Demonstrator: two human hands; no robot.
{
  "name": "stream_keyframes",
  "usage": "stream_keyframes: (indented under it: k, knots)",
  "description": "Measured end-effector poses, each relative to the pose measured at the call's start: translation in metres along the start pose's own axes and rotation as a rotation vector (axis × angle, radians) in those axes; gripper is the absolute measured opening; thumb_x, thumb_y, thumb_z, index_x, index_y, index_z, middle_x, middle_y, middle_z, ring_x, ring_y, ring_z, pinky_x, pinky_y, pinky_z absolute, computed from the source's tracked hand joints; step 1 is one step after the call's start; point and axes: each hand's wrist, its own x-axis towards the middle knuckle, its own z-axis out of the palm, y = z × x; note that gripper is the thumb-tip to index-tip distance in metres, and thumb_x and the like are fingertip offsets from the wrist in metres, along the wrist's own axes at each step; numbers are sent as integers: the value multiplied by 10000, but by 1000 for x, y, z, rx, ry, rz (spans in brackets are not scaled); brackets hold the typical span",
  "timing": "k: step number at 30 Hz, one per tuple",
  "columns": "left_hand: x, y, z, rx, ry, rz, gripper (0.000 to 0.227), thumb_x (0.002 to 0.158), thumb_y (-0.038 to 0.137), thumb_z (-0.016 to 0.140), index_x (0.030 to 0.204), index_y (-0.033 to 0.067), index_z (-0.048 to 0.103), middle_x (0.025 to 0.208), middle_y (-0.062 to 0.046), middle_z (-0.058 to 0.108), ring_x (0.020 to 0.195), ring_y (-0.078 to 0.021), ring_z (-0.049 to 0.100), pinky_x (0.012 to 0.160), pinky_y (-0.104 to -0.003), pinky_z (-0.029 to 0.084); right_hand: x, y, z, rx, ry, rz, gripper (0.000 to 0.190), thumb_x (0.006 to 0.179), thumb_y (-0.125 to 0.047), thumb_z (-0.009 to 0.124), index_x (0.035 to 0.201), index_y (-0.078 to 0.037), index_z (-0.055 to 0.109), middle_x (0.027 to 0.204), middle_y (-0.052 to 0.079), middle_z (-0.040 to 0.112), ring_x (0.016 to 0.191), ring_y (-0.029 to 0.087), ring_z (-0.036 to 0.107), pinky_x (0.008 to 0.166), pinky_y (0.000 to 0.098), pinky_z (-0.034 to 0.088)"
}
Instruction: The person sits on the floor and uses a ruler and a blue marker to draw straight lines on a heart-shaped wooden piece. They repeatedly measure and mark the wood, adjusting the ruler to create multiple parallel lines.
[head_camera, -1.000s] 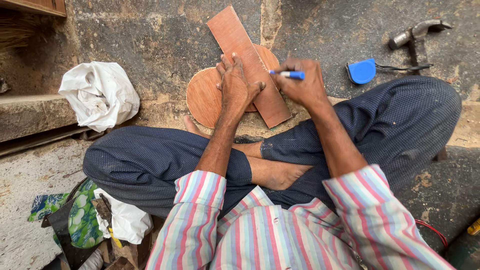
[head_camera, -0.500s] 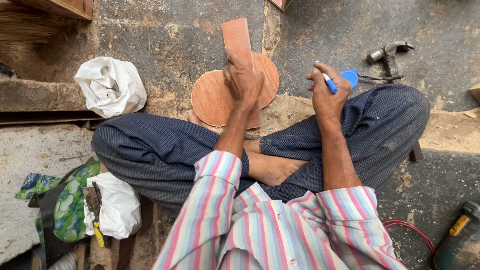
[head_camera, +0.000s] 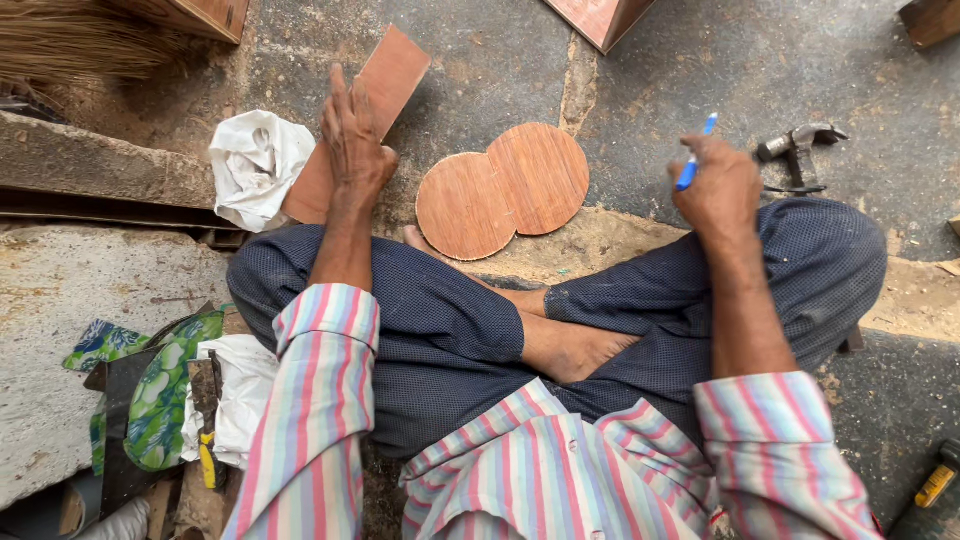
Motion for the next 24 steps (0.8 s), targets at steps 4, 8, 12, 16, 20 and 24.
stream_keyframes:
  k: [4,8,12,16,20,24]
  knots:
    - [-4,23,27,62,-159,-61,839,759,11,743,1528,41,408,1681,-205,272,1492,-449,357,1190,-617,328,6,40,2,-235,-307,66,515,787,-92,770,1288,-16,677,1157,234,703,983,388,699,876,495,563]
    - [-9,82,29,-91,-351,131,991,747,350,886,1542,87,356,1606,-210,299,1489,-441,293,1200,-651,258,2,58,44,-465,-370,-19,352,860,-92,649,1197,10,650,1089,258,695,965,405,696,902,540,539]
    - [-37,122,19,-234,-638,48,1476,484,623,1001,1551,14,184,1638,-279,200,1470,-476,197,1130,-723,211,0,58,61,-348,-408,234,251,1091,-94,468,1174,33,668,1088,294,705,998,430,707,891,522,587]
    - [-32,134,10,-78,-637,43,1264,441,604,1007,1420,31,449,1546,-239,408,1387,-431,378,1054,-668,353,6,47,39,-217,-415,296,307,1008,-195,561,1163,49,667,985,265,730,881,389,733,757,497,613]
    - [-20,108,-22,-379,-718,-219,747,552,524,956,1044,-10,777,1028,-162,766,979,-297,738,869,-455,590,5,14,17,-101,-209,324,628,763,-390,817,1199,38,677,975,270,719,883,391,704,803,485,568]
    - [-19,82,-28,-1115,-533,-343,359,738,327,885,919,23,824,875,-46,754,820,-181,686,734,-333,562,2,12,-3,52,-62,376,609,796,-379,787,1253,13,687,997,227,732,879,344,718,780,465,585]
